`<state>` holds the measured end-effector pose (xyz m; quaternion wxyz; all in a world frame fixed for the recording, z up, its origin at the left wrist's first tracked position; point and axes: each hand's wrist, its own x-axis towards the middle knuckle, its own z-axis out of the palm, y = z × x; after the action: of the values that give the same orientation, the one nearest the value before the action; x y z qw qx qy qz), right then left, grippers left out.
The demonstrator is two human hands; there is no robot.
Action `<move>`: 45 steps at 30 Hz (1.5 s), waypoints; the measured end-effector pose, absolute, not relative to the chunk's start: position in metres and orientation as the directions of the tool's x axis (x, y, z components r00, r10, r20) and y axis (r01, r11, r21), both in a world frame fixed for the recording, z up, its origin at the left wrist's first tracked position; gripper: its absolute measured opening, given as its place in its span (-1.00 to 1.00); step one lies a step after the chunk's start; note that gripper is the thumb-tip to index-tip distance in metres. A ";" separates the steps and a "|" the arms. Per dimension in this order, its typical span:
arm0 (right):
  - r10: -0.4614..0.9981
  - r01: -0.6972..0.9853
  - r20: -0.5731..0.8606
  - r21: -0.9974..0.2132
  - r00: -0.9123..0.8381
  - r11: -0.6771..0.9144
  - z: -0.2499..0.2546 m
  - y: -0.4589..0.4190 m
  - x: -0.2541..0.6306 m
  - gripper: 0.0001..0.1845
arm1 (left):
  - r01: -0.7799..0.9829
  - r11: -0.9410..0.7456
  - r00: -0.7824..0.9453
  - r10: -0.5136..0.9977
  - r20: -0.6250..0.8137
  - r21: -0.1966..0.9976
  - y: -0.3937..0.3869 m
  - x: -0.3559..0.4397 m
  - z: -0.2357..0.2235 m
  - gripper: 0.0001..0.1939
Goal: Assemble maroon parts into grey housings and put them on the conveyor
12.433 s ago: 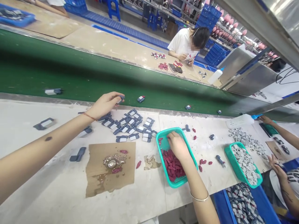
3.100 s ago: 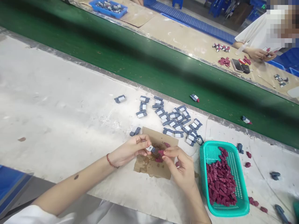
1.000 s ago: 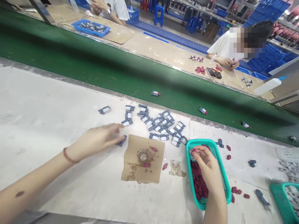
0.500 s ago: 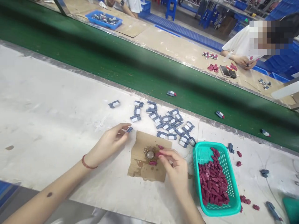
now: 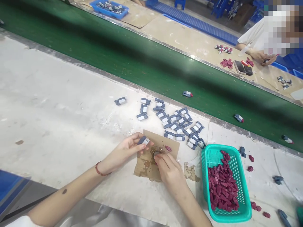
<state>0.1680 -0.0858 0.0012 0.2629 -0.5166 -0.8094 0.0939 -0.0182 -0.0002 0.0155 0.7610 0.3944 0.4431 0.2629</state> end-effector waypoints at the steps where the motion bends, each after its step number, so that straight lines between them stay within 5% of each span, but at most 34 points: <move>1: 0.890 0.794 0.314 -0.417 -0.331 0.442 0.002 -0.086 0.168 -0.72 | -0.048 0.542 0.475 0.751 -0.458 0.839 -0.001 -0.018 0.015 -0.62; 8: 0.903 0.775 0.292 -0.469 -0.315 0.422 0.000 -0.086 0.166 -0.69 | -0.045 0.513 0.528 0.741 -0.415 0.857 -0.009 -0.015 0.011 -0.57; 14: 0.988 0.449 0.154 -0.882 -0.012 0.143 0.011 -0.082 0.173 -0.83 | 0.001 0.455 0.614 0.703 -0.360 0.891 -0.013 -0.015 0.013 -0.60; 17: 0.990 0.209 0.053 -0.978 0.128 0.025 0.018 -0.082 0.177 -0.87 | 0.106 0.355 0.654 0.679 -0.334 0.929 -0.015 -0.015 0.015 -0.57; 21: 0.985 0.043 0.054 -0.998 0.165 0.048 0.023 -0.083 0.176 -0.86 | 0.124 0.480 0.757 0.520 -0.396 0.868 -0.019 -0.013 0.016 -0.46; 26: 0.978 0.107 0.161 -0.983 0.135 0.147 0.025 -0.085 0.172 -0.82 | 0.111 0.657 0.821 0.362 -0.442 0.746 -0.021 -0.012 0.017 -0.42; 40: 0.982 0.269 0.189 -0.945 -0.008 0.185 0.023 -0.087 0.167 -0.81 | 0.183 0.558 0.813 0.378 -0.443 0.810 -0.023 -0.014 0.011 -0.40; 45: 0.995 0.201 0.101 -0.975 0.027 0.093 0.022 -0.087 0.167 -0.86 | 0.230 0.463 0.803 0.406 -0.435 0.856 -0.022 -0.013 0.010 -0.40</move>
<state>0.1675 -0.0871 0.0215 0.4804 -0.5318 -0.5621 0.4129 -0.0132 -0.0217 0.0101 0.7977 0.5152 0.3086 0.0553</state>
